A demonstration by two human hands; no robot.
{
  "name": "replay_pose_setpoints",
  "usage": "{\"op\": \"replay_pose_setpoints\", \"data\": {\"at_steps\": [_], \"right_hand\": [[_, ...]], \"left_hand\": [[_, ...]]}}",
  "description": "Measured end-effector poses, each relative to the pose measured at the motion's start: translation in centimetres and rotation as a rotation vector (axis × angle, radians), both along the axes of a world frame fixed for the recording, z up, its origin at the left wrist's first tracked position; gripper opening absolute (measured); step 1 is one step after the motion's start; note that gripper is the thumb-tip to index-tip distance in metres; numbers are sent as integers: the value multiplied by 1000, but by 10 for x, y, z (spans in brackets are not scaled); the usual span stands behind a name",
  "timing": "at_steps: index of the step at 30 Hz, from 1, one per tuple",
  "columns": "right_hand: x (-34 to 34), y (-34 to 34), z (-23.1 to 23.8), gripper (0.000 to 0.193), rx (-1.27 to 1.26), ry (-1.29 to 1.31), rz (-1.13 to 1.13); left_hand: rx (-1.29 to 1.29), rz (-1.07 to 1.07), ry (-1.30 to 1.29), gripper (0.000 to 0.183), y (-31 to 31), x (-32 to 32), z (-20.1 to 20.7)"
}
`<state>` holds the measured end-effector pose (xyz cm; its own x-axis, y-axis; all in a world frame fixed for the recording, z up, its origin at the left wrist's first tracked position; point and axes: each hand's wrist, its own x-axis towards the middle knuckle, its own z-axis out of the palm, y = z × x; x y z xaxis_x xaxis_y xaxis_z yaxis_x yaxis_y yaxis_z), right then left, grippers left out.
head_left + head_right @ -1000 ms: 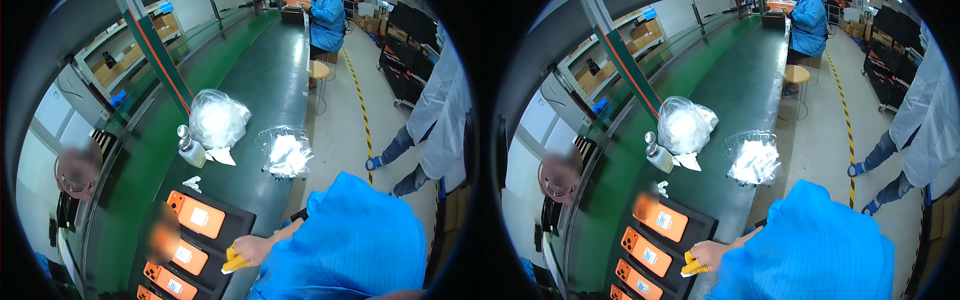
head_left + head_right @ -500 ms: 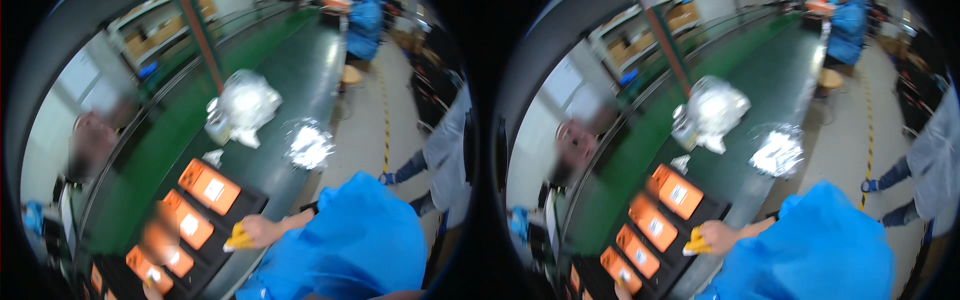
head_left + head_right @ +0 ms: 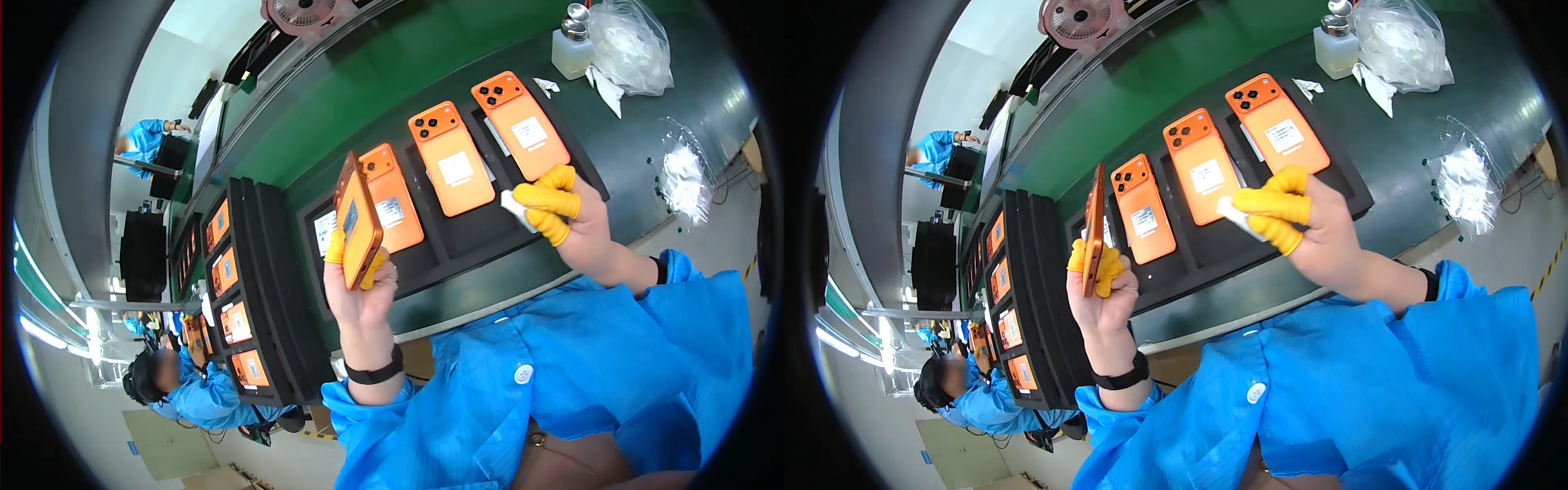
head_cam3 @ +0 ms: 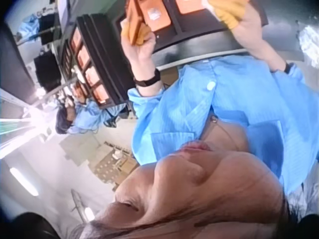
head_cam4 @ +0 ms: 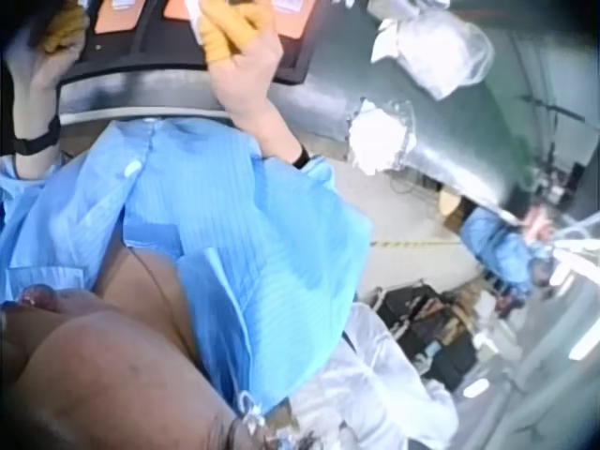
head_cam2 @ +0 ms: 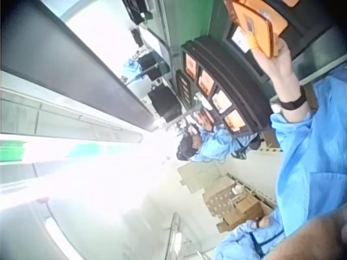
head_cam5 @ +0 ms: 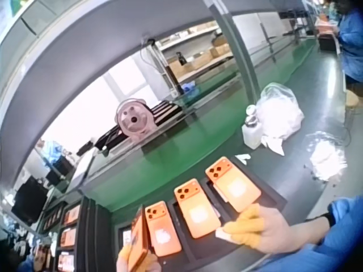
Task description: Cleaning and inspecting smartphone back covers on an assembly line.
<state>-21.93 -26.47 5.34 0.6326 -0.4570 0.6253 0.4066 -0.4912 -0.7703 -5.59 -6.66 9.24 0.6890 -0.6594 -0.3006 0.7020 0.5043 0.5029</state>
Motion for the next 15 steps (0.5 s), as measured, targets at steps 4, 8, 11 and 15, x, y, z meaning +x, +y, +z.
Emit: {"op": "replay_pose_setpoints", "data": {"at_steps": [4, 8, 11, 15], "right_hand": [[2, 12, 8, 24, -36, -32, -5], [4, 16, 20, 26, -92, -84, -61], [3, 17, 22, 28, -88, -109, -91], [8, 15, 23, 30, -139, -185, -158]], "left_hand": [[-61, -77, 89, 26, -22, -19, -1], [-88, -146, 145, 25, -38, -32, -6], [-72, -136, 102, 22, -50, -45, -9], [-2, -126, 94, 23, -64, -60, -3]]}}
